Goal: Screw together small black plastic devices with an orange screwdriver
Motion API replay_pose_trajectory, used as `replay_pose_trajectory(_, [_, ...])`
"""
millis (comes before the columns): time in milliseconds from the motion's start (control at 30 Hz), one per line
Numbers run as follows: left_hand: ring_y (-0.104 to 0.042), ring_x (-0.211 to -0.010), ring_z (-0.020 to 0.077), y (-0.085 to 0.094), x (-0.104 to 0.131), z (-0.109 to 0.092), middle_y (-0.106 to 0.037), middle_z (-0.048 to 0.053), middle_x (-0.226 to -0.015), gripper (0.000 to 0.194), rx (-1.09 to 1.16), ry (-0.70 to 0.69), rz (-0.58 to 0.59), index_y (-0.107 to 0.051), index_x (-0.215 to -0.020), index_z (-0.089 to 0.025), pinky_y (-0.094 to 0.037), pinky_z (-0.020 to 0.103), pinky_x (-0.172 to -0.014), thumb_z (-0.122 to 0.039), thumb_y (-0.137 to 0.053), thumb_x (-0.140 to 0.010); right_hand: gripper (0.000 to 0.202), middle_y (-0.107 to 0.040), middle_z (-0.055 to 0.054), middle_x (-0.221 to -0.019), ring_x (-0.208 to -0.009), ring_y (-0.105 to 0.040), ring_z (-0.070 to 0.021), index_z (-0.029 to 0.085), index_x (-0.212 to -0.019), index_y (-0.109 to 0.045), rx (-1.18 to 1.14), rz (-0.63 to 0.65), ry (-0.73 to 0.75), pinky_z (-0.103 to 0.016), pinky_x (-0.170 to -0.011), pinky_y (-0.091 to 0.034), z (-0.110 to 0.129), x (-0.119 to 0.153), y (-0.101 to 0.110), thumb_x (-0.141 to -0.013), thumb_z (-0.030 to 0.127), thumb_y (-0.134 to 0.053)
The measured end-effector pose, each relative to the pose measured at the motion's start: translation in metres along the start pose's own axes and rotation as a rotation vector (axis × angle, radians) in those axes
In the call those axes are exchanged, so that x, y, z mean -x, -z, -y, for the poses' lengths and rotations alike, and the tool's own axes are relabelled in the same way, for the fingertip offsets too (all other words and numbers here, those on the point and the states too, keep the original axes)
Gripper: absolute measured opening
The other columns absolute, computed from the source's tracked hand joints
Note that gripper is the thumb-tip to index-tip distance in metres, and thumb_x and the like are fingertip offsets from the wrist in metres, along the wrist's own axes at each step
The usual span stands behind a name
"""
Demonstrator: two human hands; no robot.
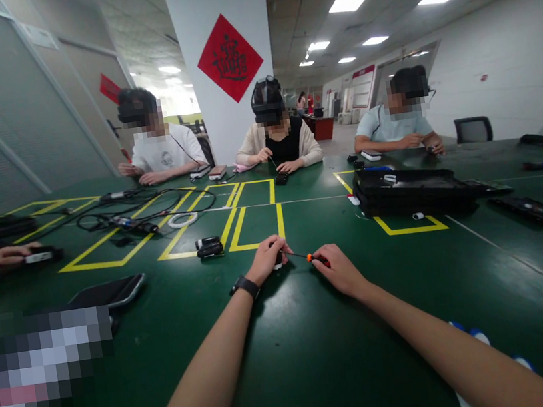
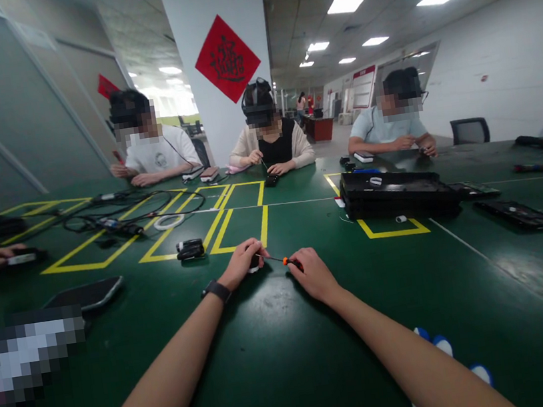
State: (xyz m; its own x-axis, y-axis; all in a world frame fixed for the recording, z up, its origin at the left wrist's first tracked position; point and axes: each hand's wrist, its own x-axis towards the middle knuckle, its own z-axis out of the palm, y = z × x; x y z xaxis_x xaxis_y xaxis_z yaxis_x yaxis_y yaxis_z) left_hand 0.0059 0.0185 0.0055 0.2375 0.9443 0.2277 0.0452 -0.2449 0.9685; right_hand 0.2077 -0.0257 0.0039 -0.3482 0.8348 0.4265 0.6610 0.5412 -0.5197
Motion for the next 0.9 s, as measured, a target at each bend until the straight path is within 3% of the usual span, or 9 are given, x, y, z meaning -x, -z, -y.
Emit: replay_pose_trajectory(900, [-0.051,-0.048,0.0074,-0.0005,0.0022,-0.0035,-0.055,0.0,-0.064,0.022,0.108,0.022,0.026,-0.051,-0.076,-0.015,-0.04,0.02,-0.048,-0.036,-0.045,-0.078,0.016,-0.056,-0.005,-0.086,-0.084,-0.047,-0.0173,0.018,-0.09,-0.058,0.001,-0.005,0.006,-0.031,-0.077,-0.038,0.0001,0.0024,0.0014,-0.084,0.028,-0.047])
